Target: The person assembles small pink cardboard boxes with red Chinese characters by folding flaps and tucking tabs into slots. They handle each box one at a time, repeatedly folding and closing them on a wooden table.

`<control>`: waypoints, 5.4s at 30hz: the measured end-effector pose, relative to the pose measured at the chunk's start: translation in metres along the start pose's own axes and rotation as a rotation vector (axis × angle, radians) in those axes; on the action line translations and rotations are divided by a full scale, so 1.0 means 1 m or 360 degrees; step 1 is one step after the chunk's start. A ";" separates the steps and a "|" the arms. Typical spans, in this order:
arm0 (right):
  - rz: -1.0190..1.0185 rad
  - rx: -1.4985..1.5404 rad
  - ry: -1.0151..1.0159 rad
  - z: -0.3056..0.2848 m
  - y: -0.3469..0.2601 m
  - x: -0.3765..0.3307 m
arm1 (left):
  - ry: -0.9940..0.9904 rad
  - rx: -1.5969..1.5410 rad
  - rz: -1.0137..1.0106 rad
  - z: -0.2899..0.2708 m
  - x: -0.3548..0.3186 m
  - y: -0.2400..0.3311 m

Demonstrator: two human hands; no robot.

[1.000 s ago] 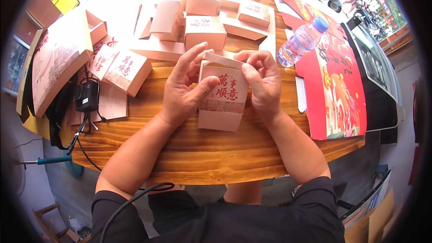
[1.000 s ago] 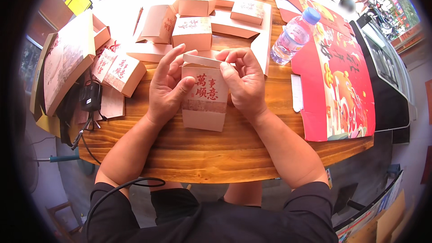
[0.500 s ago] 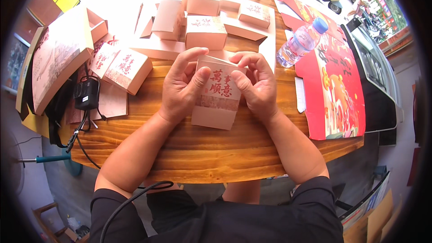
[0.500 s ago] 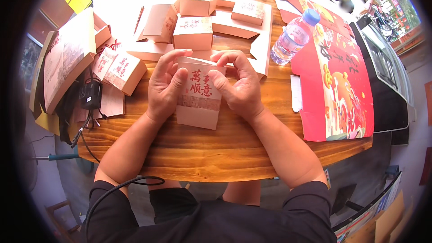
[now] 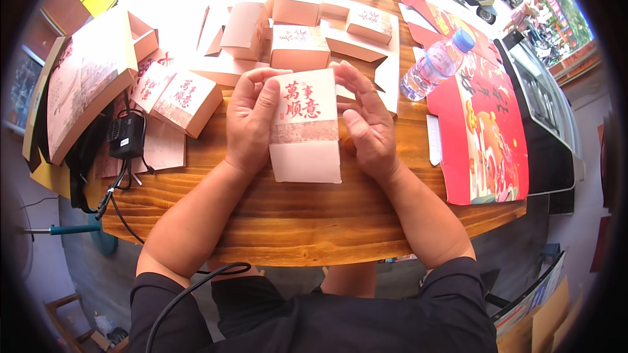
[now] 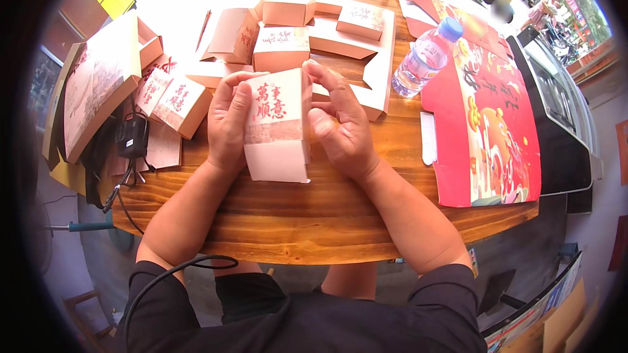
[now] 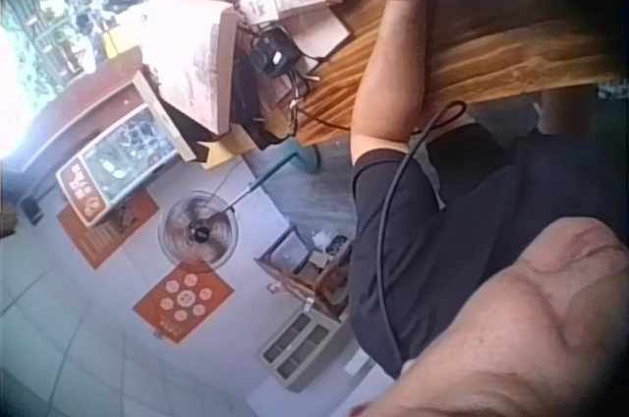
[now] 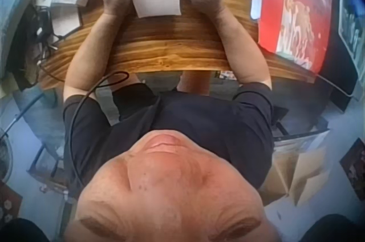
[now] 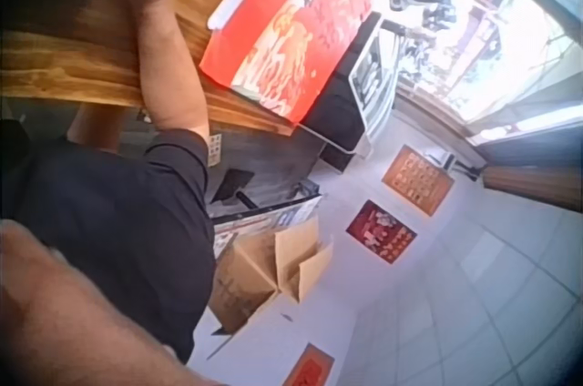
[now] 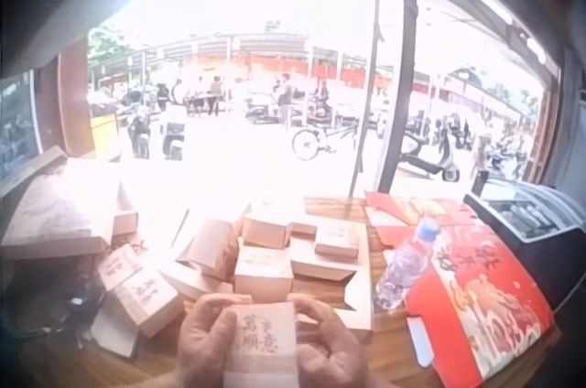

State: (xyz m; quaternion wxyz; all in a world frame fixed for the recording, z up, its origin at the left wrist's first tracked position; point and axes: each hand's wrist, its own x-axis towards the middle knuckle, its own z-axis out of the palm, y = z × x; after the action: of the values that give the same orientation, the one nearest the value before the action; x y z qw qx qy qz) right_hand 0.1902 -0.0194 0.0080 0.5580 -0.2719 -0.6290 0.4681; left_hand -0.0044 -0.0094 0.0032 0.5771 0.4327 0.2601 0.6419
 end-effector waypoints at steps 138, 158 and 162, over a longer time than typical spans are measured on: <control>-0.0413 -0.0728 0.0183 -0.002 -0.005 0.003 | -0.0302 0.0624 0.0429 -0.003 -0.003 -0.001; -0.0230 -0.0510 0.0288 -0.004 0.003 0.001 | -0.0209 0.0593 0.0299 0.004 -0.005 -0.004; -0.0150 -0.0249 0.0200 0.002 0.003 0.001 | -0.0087 0.0270 0.0286 0.002 -0.002 0.000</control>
State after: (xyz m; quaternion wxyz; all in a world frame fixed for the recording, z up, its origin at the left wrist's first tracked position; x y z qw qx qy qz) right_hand 0.1875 -0.0183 0.0055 0.5947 -0.3137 -0.6395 0.3729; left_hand -0.0030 -0.0122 0.0037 0.4855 0.5188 0.2577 0.6547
